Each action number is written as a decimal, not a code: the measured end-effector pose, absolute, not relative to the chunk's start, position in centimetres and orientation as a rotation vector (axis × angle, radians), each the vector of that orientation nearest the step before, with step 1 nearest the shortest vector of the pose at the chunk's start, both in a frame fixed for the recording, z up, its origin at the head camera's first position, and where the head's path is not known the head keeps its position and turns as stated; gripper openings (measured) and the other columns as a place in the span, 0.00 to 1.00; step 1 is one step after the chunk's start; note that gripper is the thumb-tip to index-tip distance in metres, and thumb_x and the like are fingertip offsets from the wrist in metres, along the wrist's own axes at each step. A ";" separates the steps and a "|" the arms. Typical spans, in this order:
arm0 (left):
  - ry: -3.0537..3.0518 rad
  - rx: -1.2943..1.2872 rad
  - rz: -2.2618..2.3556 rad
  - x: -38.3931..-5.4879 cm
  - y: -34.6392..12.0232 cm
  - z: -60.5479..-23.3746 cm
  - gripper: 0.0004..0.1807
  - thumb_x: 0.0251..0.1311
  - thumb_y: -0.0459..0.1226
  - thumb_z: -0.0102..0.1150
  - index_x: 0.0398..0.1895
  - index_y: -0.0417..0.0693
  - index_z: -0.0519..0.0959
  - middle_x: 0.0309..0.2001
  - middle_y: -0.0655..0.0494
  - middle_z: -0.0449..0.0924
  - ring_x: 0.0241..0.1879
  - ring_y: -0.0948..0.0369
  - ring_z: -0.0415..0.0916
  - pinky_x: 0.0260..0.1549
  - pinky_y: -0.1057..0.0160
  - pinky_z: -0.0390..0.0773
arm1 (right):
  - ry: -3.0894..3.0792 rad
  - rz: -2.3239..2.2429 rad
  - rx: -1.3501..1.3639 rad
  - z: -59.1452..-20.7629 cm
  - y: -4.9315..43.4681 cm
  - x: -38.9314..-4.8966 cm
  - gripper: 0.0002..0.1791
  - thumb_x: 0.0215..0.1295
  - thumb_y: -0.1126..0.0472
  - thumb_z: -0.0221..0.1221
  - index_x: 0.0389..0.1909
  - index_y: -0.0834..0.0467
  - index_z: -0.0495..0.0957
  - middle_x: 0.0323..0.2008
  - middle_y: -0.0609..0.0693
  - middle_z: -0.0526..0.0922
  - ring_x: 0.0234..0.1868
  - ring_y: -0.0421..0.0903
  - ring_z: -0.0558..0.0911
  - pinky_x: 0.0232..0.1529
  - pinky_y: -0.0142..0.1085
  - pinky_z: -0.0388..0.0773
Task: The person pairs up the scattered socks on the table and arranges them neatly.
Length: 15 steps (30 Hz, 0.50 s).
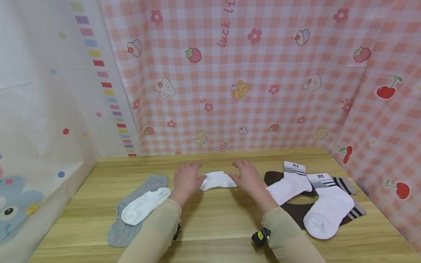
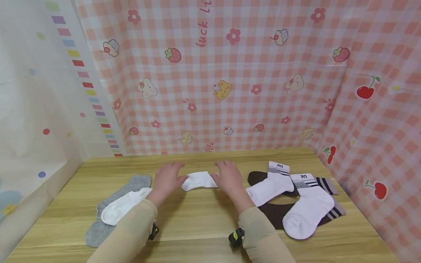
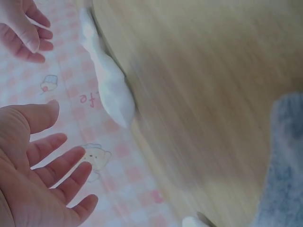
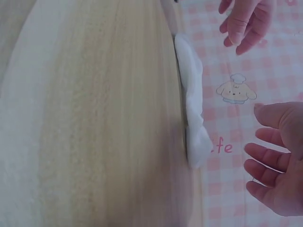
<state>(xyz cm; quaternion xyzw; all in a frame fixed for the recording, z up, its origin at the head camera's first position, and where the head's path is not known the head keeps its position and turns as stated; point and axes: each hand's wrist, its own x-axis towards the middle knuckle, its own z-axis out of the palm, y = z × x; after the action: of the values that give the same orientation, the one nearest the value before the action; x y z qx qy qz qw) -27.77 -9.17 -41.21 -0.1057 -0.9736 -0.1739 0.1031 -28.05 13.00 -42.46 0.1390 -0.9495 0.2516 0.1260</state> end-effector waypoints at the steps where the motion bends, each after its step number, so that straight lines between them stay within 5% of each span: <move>1: -2.865 -0.317 -0.511 -27.7 -9.1 -41.2 0.24 0.61 0.46 0.66 0.58 0.47 0.78 0.57 0.46 0.78 0.58 0.44 0.72 0.56 0.41 0.68 | -2.745 0.721 0.413 -42.4 13.0 -28.0 0.24 0.65 0.55 0.64 0.57 0.64 0.77 0.53 0.61 0.80 0.57 0.61 0.74 0.61 0.52 0.68; 15: -2.713 -0.400 -0.479 -25.8 -8.9 -40.4 0.23 0.59 0.44 0.69 0.56 0.48 0.79 0.55 0.46 0.79 0.56 0.44 0.71 0.53 0.41 0.67 | -2.508 0.668 0.471 -41.5 11.7 -26.9 0.24 0.58 0.56 0.70 0.53 0.63 0.79 0.49 0.60 0.81 0.52 0.60 0.75 0.54 0.51 0.72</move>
<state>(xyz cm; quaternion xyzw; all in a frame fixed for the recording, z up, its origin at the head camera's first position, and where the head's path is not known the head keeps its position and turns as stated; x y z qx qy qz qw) -25.84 -8.85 -40.43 -0.1414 -0.9590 -0.1694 0.1777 -26.93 11.75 -41.51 0.1728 -0.9208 0.2452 0.2493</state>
